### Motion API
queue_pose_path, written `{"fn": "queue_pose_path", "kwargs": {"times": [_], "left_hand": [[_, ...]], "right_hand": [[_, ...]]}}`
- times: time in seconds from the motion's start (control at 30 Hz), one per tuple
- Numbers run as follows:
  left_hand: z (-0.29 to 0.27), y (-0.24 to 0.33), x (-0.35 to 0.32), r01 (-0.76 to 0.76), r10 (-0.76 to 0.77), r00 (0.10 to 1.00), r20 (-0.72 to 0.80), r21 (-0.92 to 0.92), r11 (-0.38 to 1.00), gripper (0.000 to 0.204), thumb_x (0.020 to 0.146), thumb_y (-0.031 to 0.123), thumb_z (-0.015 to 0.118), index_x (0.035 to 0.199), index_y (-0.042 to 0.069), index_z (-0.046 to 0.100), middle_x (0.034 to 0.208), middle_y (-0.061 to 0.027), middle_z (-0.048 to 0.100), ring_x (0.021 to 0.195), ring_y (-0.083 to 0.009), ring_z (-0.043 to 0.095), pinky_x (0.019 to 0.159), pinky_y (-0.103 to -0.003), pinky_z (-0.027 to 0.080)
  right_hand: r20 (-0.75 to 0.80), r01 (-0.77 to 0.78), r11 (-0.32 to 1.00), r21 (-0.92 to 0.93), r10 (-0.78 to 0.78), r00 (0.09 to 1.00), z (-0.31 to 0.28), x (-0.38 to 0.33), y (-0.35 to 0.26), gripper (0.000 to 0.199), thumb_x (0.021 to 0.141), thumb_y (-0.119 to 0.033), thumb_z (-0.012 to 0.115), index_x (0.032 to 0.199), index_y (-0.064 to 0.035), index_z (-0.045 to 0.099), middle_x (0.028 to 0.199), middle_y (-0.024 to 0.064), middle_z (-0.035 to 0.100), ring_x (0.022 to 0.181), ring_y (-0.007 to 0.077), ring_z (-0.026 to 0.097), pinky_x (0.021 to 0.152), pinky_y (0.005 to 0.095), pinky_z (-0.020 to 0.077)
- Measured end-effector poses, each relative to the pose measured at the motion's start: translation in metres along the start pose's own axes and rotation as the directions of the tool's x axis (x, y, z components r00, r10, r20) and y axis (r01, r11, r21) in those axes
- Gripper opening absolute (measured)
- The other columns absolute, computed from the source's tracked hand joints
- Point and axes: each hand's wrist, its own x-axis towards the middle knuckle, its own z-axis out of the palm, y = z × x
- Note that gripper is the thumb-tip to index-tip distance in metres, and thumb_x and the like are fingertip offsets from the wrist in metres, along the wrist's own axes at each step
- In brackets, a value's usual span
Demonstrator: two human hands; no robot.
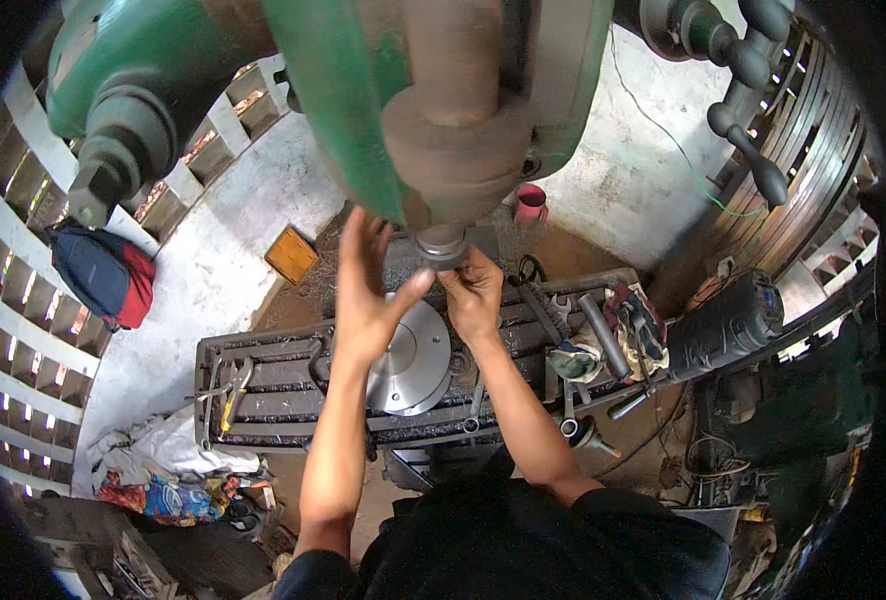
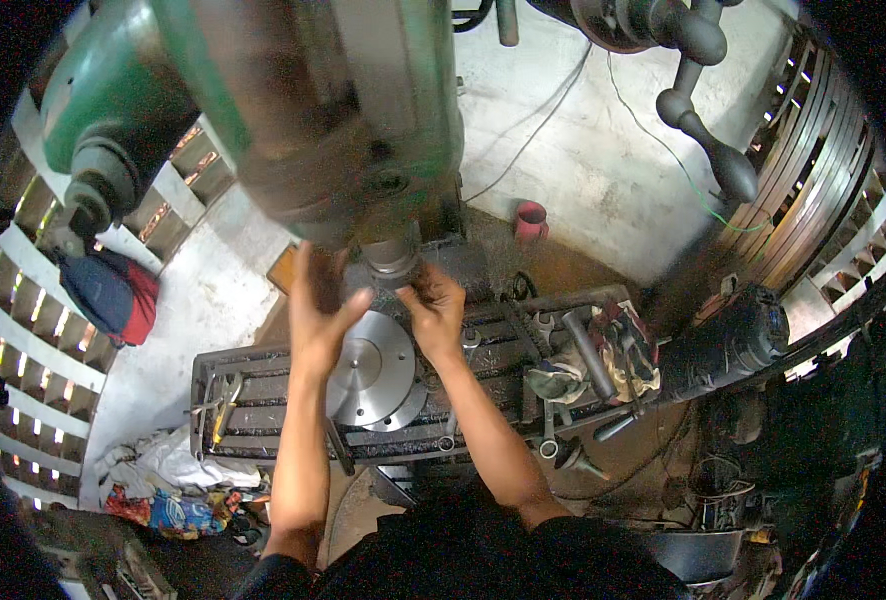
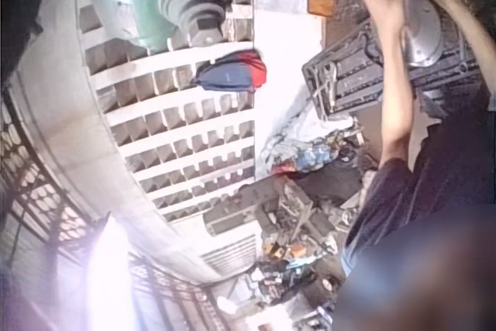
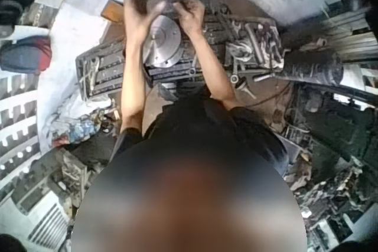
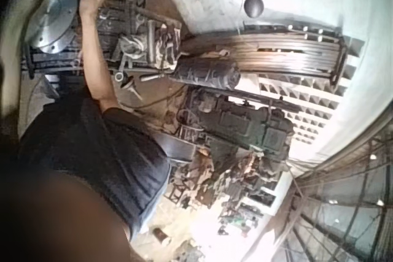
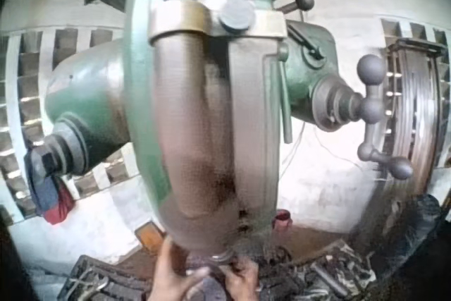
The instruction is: The person operates a drill press in a workshop, using a hammer to tap a metal rod and adjusting the machine with handwheels. They then use a brush to clear metal shavings from the table and reposition the workpiece.
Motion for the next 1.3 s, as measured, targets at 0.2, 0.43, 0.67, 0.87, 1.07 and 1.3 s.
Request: {"fn": "queue_pose_path", "kwargs": {"times": [0.2, 0.43, 0.67, 0.87, 1.07, 1.3], "left_hand": [[0.013, 0.021, -0.034, -0.064, 0.008, 0.982, 0.190, 0.292, 0.954, 0.094, 0.069, 0.006, 0.079, 0.144, -0.002, 0.023, 0.137, -0.0212, 0.043, 0.129, -0.0294, 0.042, 0.109, -0.039, 0.030], [0.009, 0.036, 0.018, 0.118, -0.149, 0.968, 0.200, 0.162, 0.980, 0.083, 0.074, 0.011, 0.078, 0.141, -0.004, 0.030, 0.133, -0.0205, 0.048, 0.127, -0.0282, 0.043, 0.109, -0.038, 0.030], [0.002, 0.067, -0.042, 0.402, -0.239, 0.845, 0.479, -0.273, 0.874, 0.092, 0.072, 0.009, 0.076, 0.145, -0.004, 0.021, 0.137, -0.0228, 0.045, 0.132, -0.0324, 0.040, 0.112, -0.043, 0.028], [0.008, 0.036, 0.018, 0.164, -0.181, 0.961, 0.210, 0.097, 0.982, 0.083, 0.071, 0.013, 0.080, 0.137, -0.006, 0.033, 0.131, -0.0210, 0.049, 0.129, -0.0320, 0.043, 0.109, -0.042, 0.033], [0.034, 0.060, -0.032, 0.021, -0.034, 0.990, 0.137, 0.100, 0.995, 0.091, 0.071, 0.012, 0.080, 0.143, -0.005, 0.027, 0.135, -0.0212, 0.046, 0.124, -0.0311, 0.047, 0.109, -0.043, 0.032], [-0.004, 0.027, 0.034, 0.283, -0.363, 0.886, 0.288, 0.284, 0.916, 0.091, 0.065, 0.020, 0.084, 0.137, -0.007, 0.035, 0.129, -0.0182, 0.051, 0.127, -0.0286, 0.044, 0.106, -0.042, 0.036]], "right_hand": [[0.064, 0.011, 1.000, -0.018, -0.010, 0.998, -0.005, 0.003, -0.002, 0.024, 0.083, -0.006, 0.069, 0.103, 0.0040, 0.061, 0.096, 0.0051, 0.067, 0.085, 0.0107, 0.058, 0.078, 0.0249, 0.0456], [0.043, -0.044, 0.996, 0.077, 0.041, 0.998, -0.002, -0.001, -0.003, 0.023, 0.085, -0.001, 0.065, 0.106, 0.0043, 0.060, 0.098, 0.0077, 0.066, 0.089, 0.0137, 0.061, 0.080, 0.0284, 0.0478], [0.093, 0.031, 0.999, -0.024, -0.029, 0.995, -0.005, 0.004, -0.004, 0.021, 0.084, -0.006, 0.069, 0.101, 0.0031, 0.060, 0.094, 0.0056, 0.065, 0.087, 0.0119, 0.058, 0.079, 0.0276, 0.0459], [0.070, -0.014, 1.000, -0.025, 0.015, 0.997, -0.002, 0.001, -0.011, 0.022, 0.084, -0.007, 0.069, 0.103, 0.0028, 0.063, 0.097, 0.0062, 0.068, 0.089, 0.0122, 0.060, 0.080, 0.0280, 0.0476], [0.073, -0.014, 0.999, 0.033, 0.012, 0.997, -0.002, 0.003, -0.009, 0.022, 0.083, -0.005, 0.069, 0.103, 0.0030, 0.063, 0.099, 0.0075, 0.068, 0.090, 0.0119, 0.061, 0.080, 0.0268, 0.0478], [0.073, -0.006, 1.000, -0.015, 0.007, 0.997, -0.002, 0.003, -0.010, 0.011, 0.085, -0.001, 0.066, 0.093, 0.0018, 0.060, 0.087, 0.0022, 0.064, 0.079, 0.0068, 0.055, 0.070, 0.0224, 0.0444]]}}
